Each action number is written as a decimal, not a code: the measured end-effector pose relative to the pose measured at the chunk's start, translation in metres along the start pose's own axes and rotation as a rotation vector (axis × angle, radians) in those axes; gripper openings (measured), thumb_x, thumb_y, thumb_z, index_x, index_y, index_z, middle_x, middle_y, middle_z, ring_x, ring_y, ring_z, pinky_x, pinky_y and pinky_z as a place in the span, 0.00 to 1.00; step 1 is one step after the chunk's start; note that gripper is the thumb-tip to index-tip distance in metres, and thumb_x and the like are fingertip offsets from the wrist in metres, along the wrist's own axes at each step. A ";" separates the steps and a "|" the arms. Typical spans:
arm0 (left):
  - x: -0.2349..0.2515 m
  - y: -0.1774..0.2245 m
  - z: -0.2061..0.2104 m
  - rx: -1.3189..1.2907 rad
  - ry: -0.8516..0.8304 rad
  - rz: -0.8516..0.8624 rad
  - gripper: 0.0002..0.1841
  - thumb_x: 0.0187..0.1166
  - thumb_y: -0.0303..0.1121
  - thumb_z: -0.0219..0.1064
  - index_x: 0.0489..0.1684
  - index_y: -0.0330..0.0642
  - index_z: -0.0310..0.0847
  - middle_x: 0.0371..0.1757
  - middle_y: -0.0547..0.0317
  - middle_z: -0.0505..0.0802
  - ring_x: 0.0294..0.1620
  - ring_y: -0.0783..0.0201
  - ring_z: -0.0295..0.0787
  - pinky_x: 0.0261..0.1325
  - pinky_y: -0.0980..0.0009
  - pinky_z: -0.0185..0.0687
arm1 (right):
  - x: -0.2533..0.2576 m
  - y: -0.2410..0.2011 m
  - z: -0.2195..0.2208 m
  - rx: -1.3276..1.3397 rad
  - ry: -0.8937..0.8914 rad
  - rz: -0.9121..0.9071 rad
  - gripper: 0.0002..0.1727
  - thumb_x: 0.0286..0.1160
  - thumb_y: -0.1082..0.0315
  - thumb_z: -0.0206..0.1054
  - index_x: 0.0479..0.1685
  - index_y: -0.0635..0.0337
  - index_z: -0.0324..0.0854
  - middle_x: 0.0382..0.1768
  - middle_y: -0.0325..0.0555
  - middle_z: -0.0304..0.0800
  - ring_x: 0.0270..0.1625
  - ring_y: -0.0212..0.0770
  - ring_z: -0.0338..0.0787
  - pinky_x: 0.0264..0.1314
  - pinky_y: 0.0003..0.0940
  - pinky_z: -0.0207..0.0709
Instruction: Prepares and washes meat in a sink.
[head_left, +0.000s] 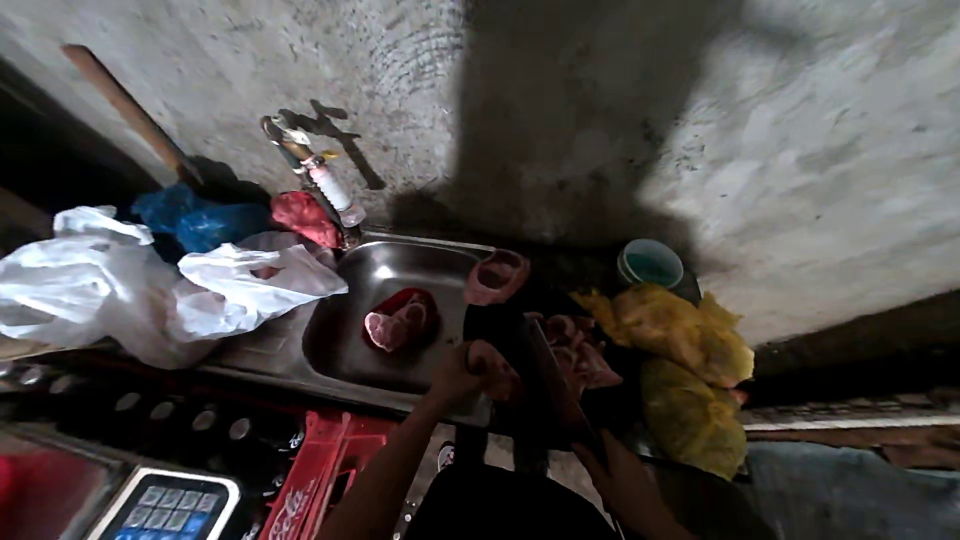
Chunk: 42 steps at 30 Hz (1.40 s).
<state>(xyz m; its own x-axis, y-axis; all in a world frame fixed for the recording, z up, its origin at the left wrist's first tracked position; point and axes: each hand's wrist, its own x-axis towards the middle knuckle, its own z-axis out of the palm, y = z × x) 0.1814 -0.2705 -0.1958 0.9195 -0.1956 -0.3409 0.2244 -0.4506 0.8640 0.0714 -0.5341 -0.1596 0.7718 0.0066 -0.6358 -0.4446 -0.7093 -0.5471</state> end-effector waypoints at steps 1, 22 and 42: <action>0.000 -0.004 0.000 -0.031 -0.002 0.005 0.32 0.69 0.30 0.78 0.73 0.27 0.73 0.62 0.36 0.88 0.64 0.52 0.86 0.71 0.57 0.80 | 0.000 0.000 0.000 0.000 0.000 -0.002 0.28 0.90 0.53 0.59 0.72 0.71 0.72 0.41 0.63 0.88 0.38 0.56 0.90 0.48 0.54 0.84; -0.012 -0.005 -0.003 -0.414 0.006 -0.106 0.17 0.87 0.33 0.62 0.66 0.30 0.79 0.54 0.48 0.89 0.49 0.65 0.87 0.54 0.66 0.85 | 0.003 0.003 0.003 -0.034 0.034 -0.015 0.28 0.90 0.53 0.60 0.71 0.72 0.72 0.41 0.64 0.87 0.41 0.58 0.91 0.50 0.55 0.83; -0.077 -0.002 -0.026 0.203 0.772 1.135 0.04 0.87 0.37 0.63 0.47 0.50 0.81 0.60 0.65 0.88 0.70 0.70 0.83 0.73 0.72 0.80 | 0.002 -0.004 0.000 -0.032 0.028 0.011 0.28 0.90 0.56 0.60 0.70 0.76 0.72 0.44 0.71 0.88 0.45 0.63 0.91 0.53 0.60 0.82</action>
<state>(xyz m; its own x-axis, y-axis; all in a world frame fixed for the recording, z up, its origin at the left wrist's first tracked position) 0.1185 -0.2321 -0.1619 0.5234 -0.0403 0.8511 -0.7473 -0.5016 0.4358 0.0743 -0.5316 -0.1588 0.7798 -0.0208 -0.6257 -0.4385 -0.7314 -0.5223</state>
